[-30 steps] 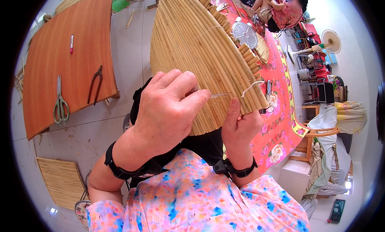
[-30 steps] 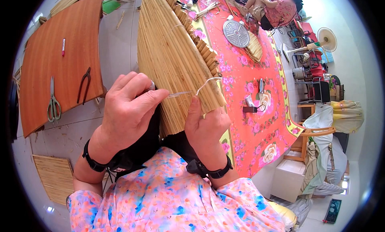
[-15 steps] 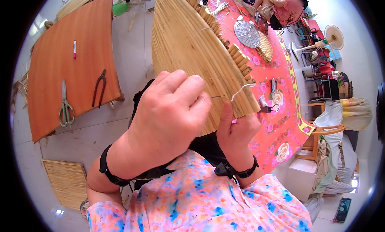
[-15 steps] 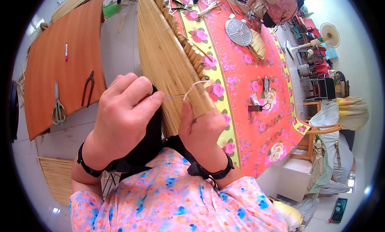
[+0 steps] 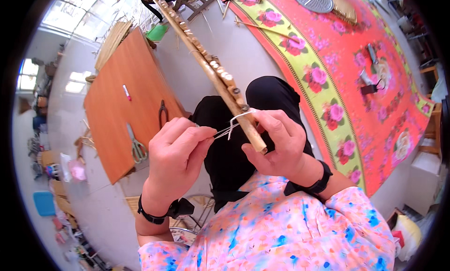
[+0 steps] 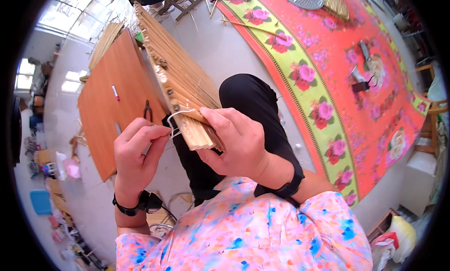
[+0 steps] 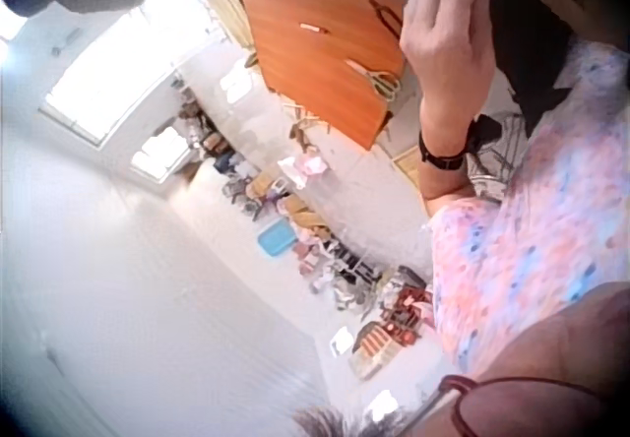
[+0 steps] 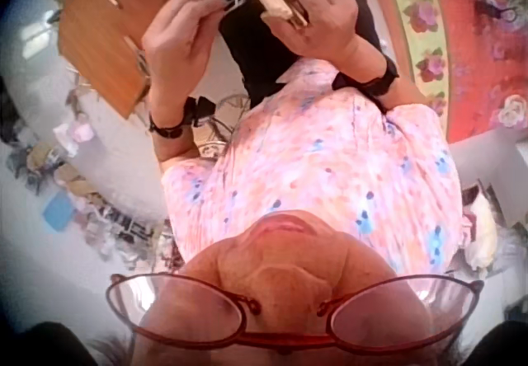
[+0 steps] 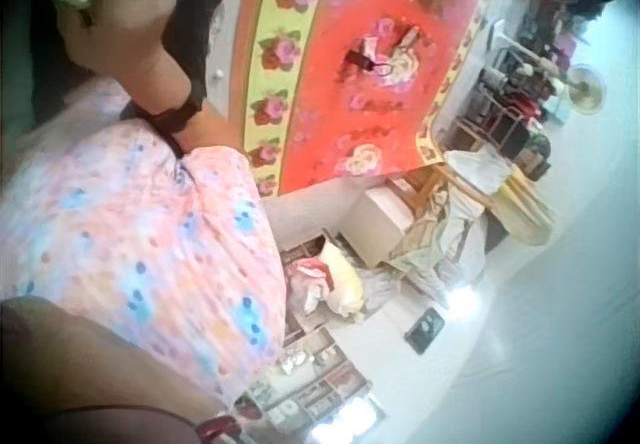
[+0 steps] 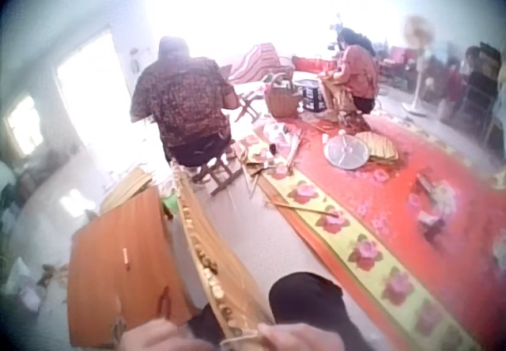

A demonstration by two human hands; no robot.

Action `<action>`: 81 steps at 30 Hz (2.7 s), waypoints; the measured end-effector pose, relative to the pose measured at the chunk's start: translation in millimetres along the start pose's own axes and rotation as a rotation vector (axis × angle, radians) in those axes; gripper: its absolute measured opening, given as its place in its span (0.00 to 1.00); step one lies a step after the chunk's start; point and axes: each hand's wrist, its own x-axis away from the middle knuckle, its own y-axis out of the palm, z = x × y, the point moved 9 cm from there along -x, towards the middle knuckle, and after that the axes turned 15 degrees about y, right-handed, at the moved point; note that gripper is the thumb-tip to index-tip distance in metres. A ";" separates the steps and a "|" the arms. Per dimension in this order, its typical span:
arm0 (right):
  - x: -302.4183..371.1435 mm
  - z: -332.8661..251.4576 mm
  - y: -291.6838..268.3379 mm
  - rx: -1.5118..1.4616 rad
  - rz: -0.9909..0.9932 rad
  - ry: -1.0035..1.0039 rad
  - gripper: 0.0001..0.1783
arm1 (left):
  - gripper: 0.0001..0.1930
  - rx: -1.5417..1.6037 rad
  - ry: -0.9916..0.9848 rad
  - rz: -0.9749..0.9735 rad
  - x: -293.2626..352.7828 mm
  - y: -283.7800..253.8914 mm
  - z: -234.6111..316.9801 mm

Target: The person joins narrow wooden slats together using thread and a needle, occasionally using pliers to pull the needle through and shears to trim excess thread.

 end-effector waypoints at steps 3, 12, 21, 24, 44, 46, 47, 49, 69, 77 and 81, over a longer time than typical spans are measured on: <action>-0.2 6.1 -4.3 -0.137 0.003 -0.063 0.33 | 0.07 -0.075 -0.020 -0.118 -7.1 0.8 5.2; -4.2 38.5 -9.1 -0.442 0.004 -0.082 0.34 | 0.08 -0.080 -0.089 -0.310 -25.6 14.2 5.8; -5.7 69.5 3.9 -0.798 -0.133 0.043 0.40 | 0.07 -0.067 -0.132 -0.445 -30.9 20.0 -0.6; -7.4 74.3 6.2 -0.890 -0.185 0.077 0.40 | 0.08 -0.083 -0.086 -0.464 -32.5 20.4 0.3; -0.7 60.4 -1.4 -0.754 -0.085 -0.002 0.29 | 0.06 -0.030 -0.022 -0.229 -18.5 25.8 2.8; 1.9 59.8 0.7 -0.734 -0.090 0.000 0.31 | 0.06 -0.044 -0.003 -0.213 -17.8 27.3 3.1; 2.8 59.8 1.9 -0.724 -0.092 0.002 0.32 | 0.05 -0.043 -0.004 -0.200 -16.4 27.0 1.8; 3.8 59.4 3.4 -0.703 -0.093 0.000 0.32 | 0.05 -0.045 -0.013 -0.177 -12.7 25.4 0.8; 1.6 54.3 -1.1 -0.643 -0.095 -0.001 0.33 | 0.05 -0.046 0.017 -0.076 -23.4 29.5 8.3; -0.8 54.0 -2.5 -0.624 -0.075 -0.017 0.33 | 0.07 -0.108 0.079 -0.100 -37.6 35.3 14.9; -2.9 49.6 -0.9 -0.623 -0.077 -0.021 0.32 | 0.08 -0.170 0.097 -0.094 -40.3 35.7 18.9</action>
